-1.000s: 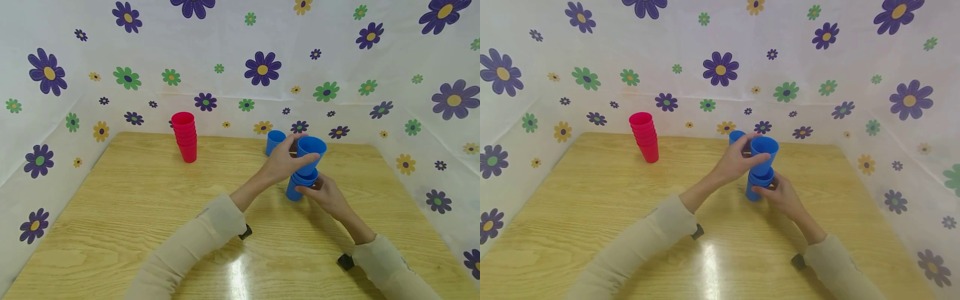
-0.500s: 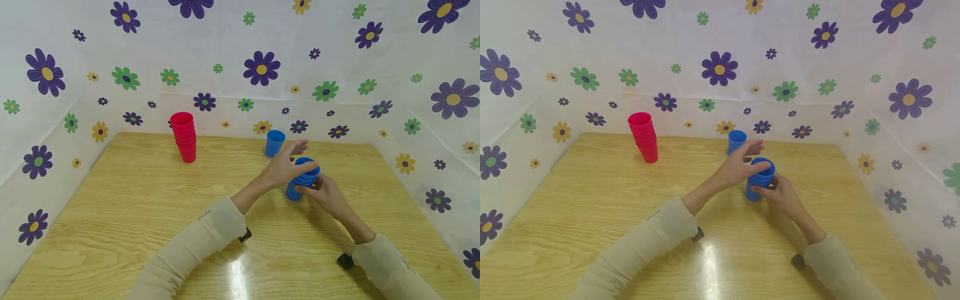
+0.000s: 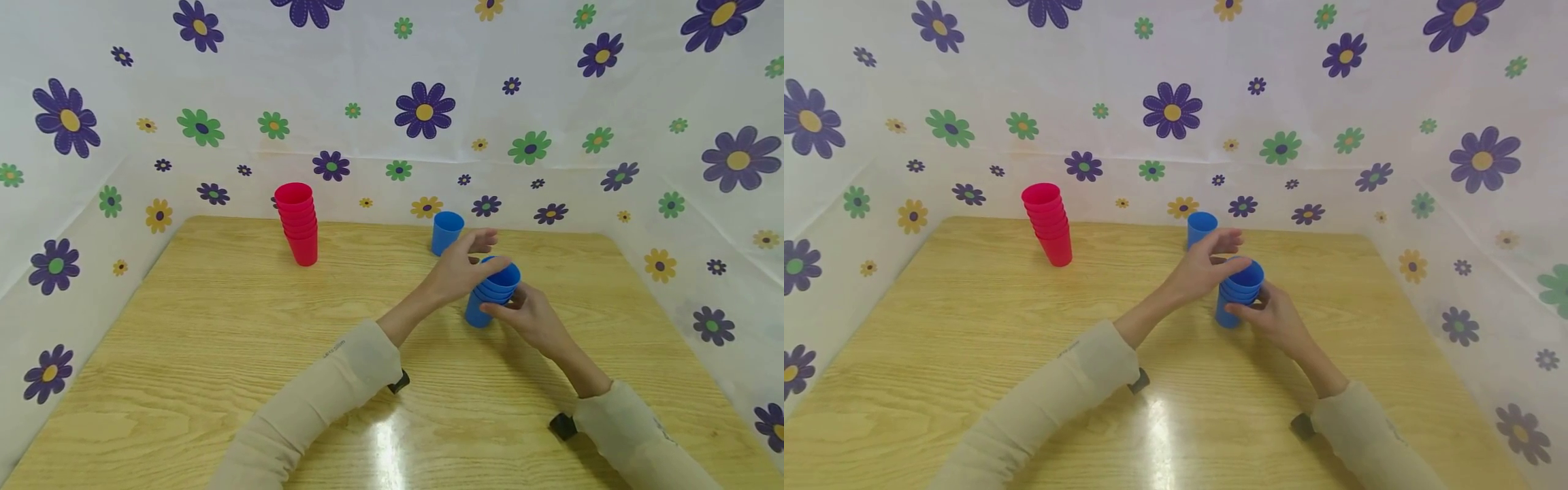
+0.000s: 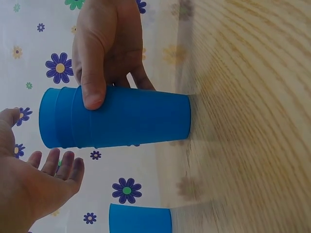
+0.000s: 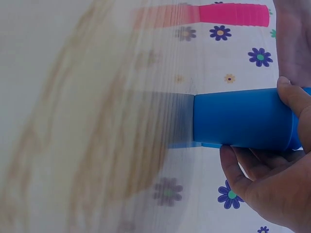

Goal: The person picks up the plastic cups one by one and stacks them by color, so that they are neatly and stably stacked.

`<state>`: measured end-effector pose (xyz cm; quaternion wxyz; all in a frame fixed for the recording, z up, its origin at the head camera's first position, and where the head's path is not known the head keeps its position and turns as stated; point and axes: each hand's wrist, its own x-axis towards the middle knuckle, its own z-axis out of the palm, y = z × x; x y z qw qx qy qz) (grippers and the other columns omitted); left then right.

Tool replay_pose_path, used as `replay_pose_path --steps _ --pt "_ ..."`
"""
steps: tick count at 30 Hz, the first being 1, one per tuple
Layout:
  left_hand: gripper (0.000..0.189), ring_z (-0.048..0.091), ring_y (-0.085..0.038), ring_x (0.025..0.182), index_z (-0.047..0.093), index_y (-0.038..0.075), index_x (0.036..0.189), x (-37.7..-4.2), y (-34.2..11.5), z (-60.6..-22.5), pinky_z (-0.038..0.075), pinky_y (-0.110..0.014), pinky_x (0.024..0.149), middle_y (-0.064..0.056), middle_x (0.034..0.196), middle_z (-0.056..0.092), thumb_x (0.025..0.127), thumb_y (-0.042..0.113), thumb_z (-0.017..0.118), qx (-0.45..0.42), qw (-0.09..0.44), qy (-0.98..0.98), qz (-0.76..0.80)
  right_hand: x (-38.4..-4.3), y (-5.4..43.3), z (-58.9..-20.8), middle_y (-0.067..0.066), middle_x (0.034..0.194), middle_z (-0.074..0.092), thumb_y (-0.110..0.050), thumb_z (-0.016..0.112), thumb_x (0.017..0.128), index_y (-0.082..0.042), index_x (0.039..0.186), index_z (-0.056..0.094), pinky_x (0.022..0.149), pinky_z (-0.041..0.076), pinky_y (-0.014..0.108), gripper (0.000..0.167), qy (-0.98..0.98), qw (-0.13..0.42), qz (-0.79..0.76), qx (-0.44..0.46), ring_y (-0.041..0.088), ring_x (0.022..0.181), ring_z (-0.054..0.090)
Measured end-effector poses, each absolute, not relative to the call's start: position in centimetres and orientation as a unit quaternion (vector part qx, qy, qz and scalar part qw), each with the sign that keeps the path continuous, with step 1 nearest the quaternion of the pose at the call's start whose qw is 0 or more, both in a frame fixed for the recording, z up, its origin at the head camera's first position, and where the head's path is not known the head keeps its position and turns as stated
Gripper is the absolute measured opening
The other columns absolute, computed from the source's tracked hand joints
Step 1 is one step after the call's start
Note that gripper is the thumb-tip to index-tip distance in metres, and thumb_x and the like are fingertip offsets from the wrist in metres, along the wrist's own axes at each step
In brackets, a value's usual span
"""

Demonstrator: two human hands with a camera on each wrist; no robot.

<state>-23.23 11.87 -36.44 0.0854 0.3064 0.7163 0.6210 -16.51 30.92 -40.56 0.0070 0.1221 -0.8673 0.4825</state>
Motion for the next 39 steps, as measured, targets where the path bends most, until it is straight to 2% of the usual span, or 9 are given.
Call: replay_pose_path --steps 7,13,19,26,31,39 --pt "0.061 0.054 -0.019 0.133 0.046 0.013 0.153 -24.4 11.6 -37.1 0.047 -0.03 0.105 -0.006 0.147 0.056 0.101 0.037 0.067 0.293 0.074 0.731 0.612 -16.6 30.8 -40.6 0.028 0.14 0.058 -0.014 0.071 0.099 0.006 0.15 0.042 0.103 0.047 0.062 0.062 -0.866 0.004 0.487 0.112 0.046 0.126 0.059" --pt "0.063 0.055 -0.023 0.131 0.046 0.013 0.153 -25.6 11.1 -37.9 0.051 -0.037 0.103 -0.009 0.146 0.057 0.101 0.04 0.067 0.273 0.06 0.743 0.608 -16.5 30.8 -40.7 0.028 0.137 0.06 -0.014 0.072 0.099 0.007 0.147 0.046 0.102 0.047 0.063 0.059 -0.868 0.011 0.485 0.109 0.046 0.124 0.06" --pt "0.062 0.054 -0.025 0.132 0.047 0.01 0.152 -26.9 10.5 -38.7 0.049 -0.041 0.106 -0.01 0.146 0.057 0.101 0.04 0.066 0.245 0.045 0.752 0.61 -16.5 30.9 -40.8 0.028 0.136 0.06 -0.012 0.072 0.099 0.007 0.146 0.046 0.102 0.047 0.063 0.057 -0.864 0.014 0.49 0.113 0.045 0.125 0.06" --pt "0.057 0.055 -0.024 0.129 0.051 0.006 0.147 -28.5 9.7 -39.3 0.049 -0.039 0.105 -0.009 0.141 0.06 0.101 0.037 0.067 0.196 0.017 0.757 0.623 -16.5 30.9 -40.6 0.028 0.137 0.06 -0.013 0.073 0.098 0.007 0.146 0.046 0.102 0.048 0.063 0.059 -0.868 0.016 0.484 0.106 0.045 0.125 0.059" --pt "0.057 0.053 -0.024 0.13 0.052 0.007 0.147 -29.4 9.1 -39.7 0.05 -0.039 0.104 -0.008 0.143 0.057 0.1 0.036 0.068 0.16 0.013 0.762 0.627 -16.5 30.9 -40.5 0.028 0.137 0.06 -0.013 0.073 0.098 0.008 0.146 0.046 0.102 0.048 0.062 0.059 -0.869 0.015 0.485 0.103 0.045 0.125 0.059" --pt "0.065 0.052 -0.029 0.134 0.045 0.004 0.153 -30.8 9.0 -40.3 0.051 -0.041 0.104 -0.014 0.15 0.051 0.1 0.03 0.071 0.137 0.009 0.778 0.613 -16.6 31.0 -40.8 0.026 0.137 0.061 -0.014 0.073 0.098 0.006 0.146 0.047 0.102 0.049 0.062 0.058 -0.867 0.014 0.487 0.108 0.043 0.124 0.06"
